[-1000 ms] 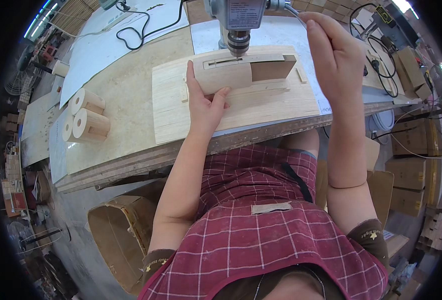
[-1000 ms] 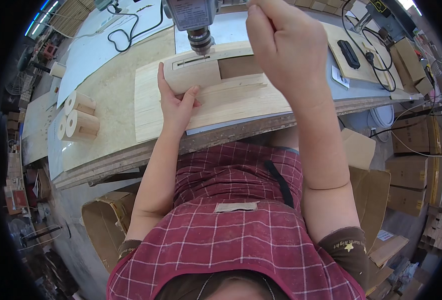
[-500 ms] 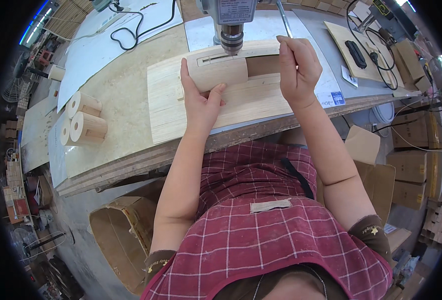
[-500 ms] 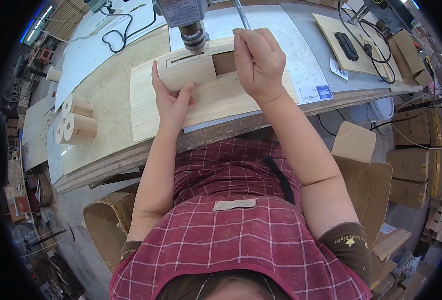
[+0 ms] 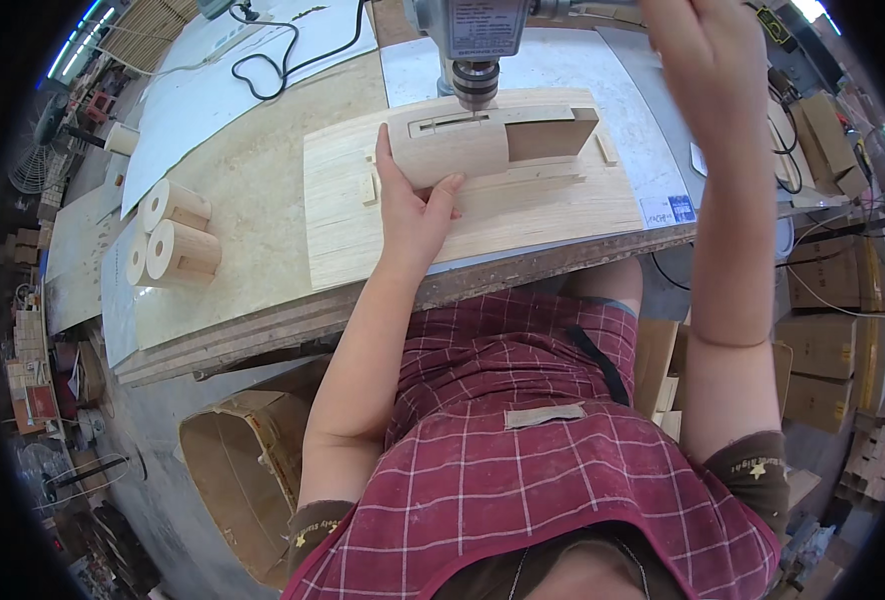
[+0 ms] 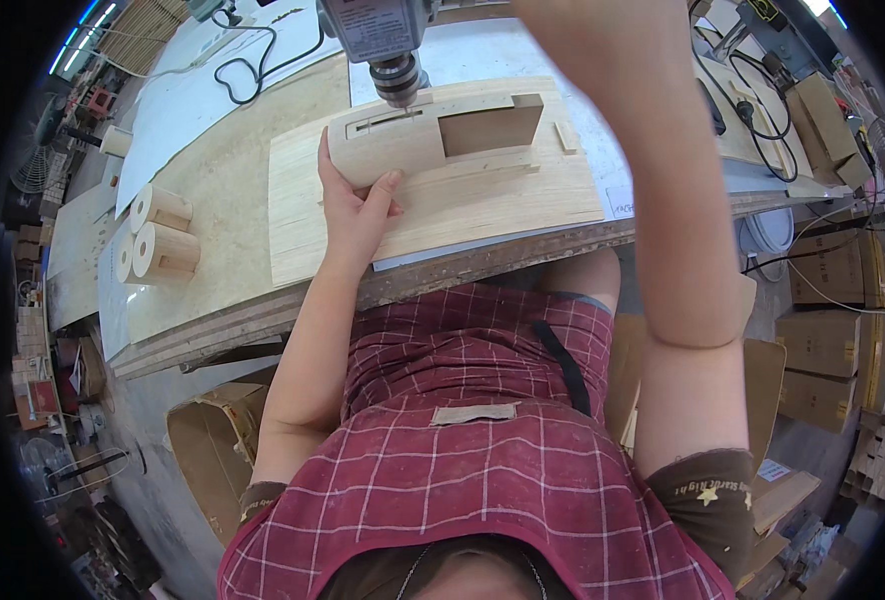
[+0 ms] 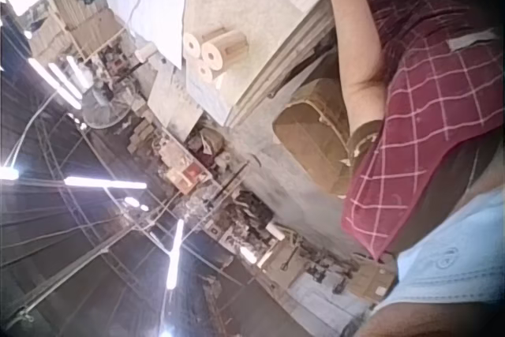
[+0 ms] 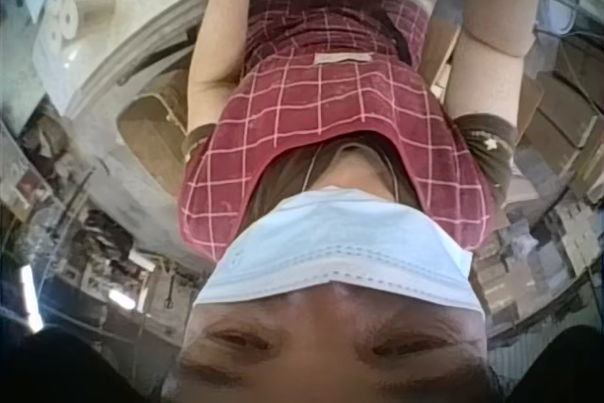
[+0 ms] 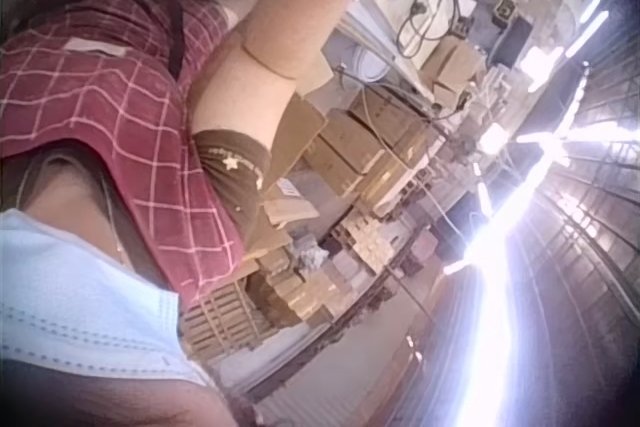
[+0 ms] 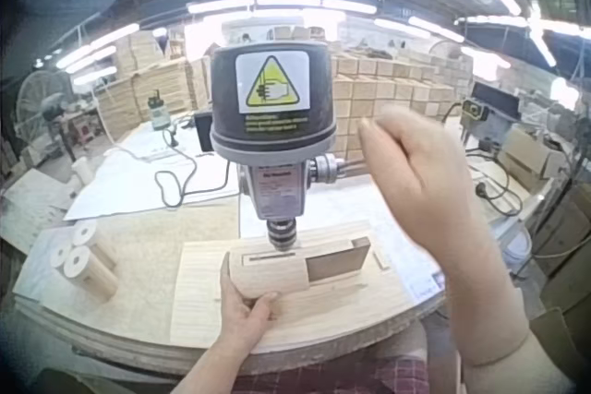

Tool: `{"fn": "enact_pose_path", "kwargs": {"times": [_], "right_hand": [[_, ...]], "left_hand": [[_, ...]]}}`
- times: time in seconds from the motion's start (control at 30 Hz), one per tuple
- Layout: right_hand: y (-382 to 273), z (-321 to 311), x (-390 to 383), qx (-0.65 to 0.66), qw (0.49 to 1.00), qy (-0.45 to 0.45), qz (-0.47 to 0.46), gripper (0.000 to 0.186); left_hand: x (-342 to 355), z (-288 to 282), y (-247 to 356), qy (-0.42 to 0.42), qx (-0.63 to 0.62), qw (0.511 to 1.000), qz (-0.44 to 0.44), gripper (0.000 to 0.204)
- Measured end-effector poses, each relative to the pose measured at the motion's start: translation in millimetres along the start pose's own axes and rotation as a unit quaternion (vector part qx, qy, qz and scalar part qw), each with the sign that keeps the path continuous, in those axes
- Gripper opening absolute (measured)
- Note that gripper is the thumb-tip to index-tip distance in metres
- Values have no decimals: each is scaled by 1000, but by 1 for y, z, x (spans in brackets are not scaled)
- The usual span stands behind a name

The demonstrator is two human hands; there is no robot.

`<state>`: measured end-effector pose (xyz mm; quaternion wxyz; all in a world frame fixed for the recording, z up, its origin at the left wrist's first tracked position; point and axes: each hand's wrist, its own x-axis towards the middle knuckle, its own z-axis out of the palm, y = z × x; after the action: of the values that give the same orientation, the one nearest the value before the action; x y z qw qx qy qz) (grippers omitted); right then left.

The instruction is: Drill holes into cylindrical wooden blocks using a drill press.

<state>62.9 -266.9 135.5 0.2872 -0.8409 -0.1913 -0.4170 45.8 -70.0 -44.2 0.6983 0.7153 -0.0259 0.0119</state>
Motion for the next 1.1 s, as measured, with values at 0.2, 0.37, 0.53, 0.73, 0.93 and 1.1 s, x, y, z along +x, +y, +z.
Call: {"fn": "enact_pose_path", "kwargs": {"times": [0.2,0.37,0.53,0.73,0.93,1.1], "right_hand": [[-11,-3,46,8,996,-78,49,36],[-4,-2,32,38,996,-69,45,37],[-7,1,5,27,999,-15,11,30],[-2,10,-36,107,994,3,33,17],[14,38,-72,120,989,88,-15,8],[19,54,-89,108,987,118,-24,4]], "left_hand": [[4,28,-3,-15,-1,999,34,87],[5,32,-5,-14,-2,999,49,86],[5,33,-7,-4,5,999,54,86],[4,33,-6,1,12,999,46,86],[4,34,-4,1,3,999,37,83],[3,34,-3,5,9,1000,28,84]]}}
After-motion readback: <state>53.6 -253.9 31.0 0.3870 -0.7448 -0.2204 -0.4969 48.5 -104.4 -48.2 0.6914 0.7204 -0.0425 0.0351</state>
